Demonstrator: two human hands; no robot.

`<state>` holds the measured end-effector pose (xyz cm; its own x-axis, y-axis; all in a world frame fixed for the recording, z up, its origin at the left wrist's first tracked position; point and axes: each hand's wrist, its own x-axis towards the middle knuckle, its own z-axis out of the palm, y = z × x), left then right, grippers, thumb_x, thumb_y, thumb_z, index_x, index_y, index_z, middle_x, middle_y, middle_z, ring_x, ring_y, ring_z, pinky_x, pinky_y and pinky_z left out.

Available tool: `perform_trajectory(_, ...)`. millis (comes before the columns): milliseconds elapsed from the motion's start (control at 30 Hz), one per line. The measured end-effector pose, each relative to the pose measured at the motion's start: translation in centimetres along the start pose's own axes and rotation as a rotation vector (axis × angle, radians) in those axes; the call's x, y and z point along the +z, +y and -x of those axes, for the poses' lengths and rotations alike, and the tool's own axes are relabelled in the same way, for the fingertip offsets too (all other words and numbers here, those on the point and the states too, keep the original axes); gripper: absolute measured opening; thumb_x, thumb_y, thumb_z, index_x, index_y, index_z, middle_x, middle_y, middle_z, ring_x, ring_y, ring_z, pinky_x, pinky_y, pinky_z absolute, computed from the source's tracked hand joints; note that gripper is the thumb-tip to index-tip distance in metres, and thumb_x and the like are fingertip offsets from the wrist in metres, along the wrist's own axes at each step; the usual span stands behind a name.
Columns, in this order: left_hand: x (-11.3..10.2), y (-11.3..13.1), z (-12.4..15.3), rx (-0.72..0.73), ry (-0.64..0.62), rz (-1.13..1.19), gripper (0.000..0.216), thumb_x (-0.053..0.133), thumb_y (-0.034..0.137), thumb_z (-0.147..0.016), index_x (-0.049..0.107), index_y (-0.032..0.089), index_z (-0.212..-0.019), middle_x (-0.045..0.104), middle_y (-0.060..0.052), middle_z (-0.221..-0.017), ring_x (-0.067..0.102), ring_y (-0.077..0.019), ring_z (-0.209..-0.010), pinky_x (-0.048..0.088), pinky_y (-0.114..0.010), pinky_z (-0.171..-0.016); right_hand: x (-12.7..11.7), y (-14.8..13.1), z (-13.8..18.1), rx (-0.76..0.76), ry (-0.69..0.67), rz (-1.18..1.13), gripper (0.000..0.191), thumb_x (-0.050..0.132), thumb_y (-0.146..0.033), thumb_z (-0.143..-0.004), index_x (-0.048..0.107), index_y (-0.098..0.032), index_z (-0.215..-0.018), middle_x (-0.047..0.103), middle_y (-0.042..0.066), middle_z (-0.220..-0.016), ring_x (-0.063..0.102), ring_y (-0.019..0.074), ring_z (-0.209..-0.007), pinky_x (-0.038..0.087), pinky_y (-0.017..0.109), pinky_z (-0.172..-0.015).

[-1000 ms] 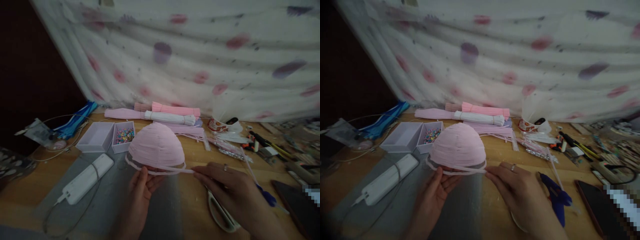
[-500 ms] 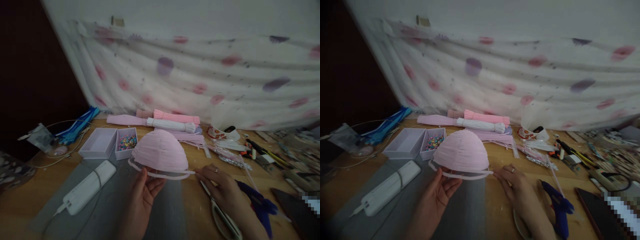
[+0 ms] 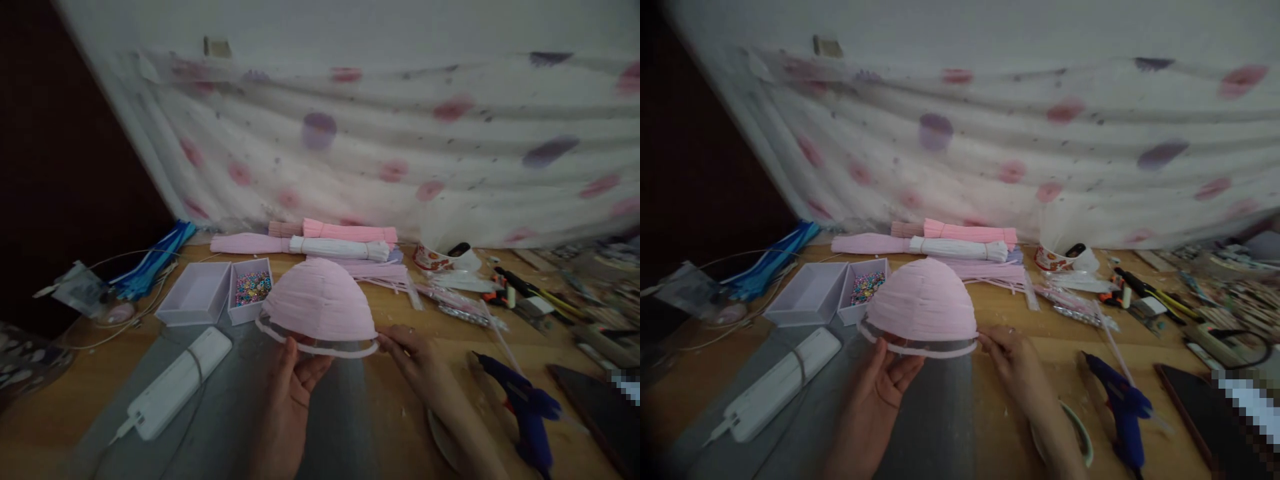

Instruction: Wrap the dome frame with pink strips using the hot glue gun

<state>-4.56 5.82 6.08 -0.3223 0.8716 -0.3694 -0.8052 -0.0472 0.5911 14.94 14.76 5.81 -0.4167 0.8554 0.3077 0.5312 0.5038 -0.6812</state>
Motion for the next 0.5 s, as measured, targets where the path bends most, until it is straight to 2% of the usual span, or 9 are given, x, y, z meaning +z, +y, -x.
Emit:
perform_trajectory(100, -0.1, -0.9, -0.5, 0.076, 0.000, -0.010, 0.031, 0.089, 0.041, -0.066, 0.078, 0.026, -0.091, 0.081, 0.000, -0.095, 0.076, -0.0175, -0.082, 0.059, -0.031, -0.082, 0.6, -0.8, 0.1, 0.025, 0.001, -0.023, 0.047, 0.045, -0.049, -0.099, 0.077, -0.018, -0.083, 0.071, 0.005, -0.067, 0.064, 0.0186, -0.062, 0.048, 0.026, -0.059)
perform_trajectory(200, 0.2, -1.8, -0.7, 0.113, -0.049, -0.098, 0.037, 0.093, 0.037, -0.059, 0.078, 0.023, -0.090, 0.081, -0.003, -0.094, 0.076, -0.0222, -0.085, 0.060, -0.035, -0.081, 1.1, -1.3, 0.0, 0.041, 0.018, -0.036, 0.045, 0.045, -0.046, -0.099, 0.077, -0.017, -0.086, 0.069, 0.004, -0.066, 0.064, 0.0185, -0.062, 0.049, 0.026, -0.059)
perform_trajectory(367, 1.3, -2.2, -0.2, 0.222, -0.067, -0.203, 0.034, 0.089, 0.042, -0.065, 0.075, 0.018, -0.085, 0.081, -0.008, -0.085, 0.077, -0.0266, -0.087, 0.057, -0.040, -0.089, 1.2, -1.7, 0.2, 0.050, 0.046, -0.046, 0.042, 0.046, -0.044, -0.098, 0.077, -0.018, -0.086, 0.069, 0.003, -0.063, 0.063, 0.0183, -0.058, 0.048, 0.026, -0.056)
perform_trajectory(433, 1.6, -2.1, 0.0, 0.243, -0.035, -0.216, 0.038, 0.088, 0.043, -0.066, 0.072, 0.020, -0.093, 0.081, -0.008, -0.086, 0.077, -0.0252, -0.083, 0.059, -0.039, -0.084, 0.8, -2.1, 0.9, 0.063, 0.082, -0.045, 0.039, 0.048, -0.043, -0.097, 0.077, -0.019, -0.090, 0.071, 0.004, -0.067, 0.065, 0.0189, -0.060, 0.050, 0.026, -0.057)
perform_trajectory(500, 1.8, -2.1, 0.0, 0.231, 0.001, -0.245, 0.041, 0.087, 0.044, -0.066, 0.070, 0.021, -0.095, 0.080, -0.006, -0.088, 0.075, -0.0221, -0.074, 0.060, -0.033, -0.068, 0.3, -2.7, 2.0, 0.092, 0.158, -0.041, 0.034, 0.051, -0.040, -0.096, 0.077, -0.019, -0.093, 0.072, 0.004, -0.069, 0.067, 0.0189, -0.060, 0.051, 0.025, -0.057)
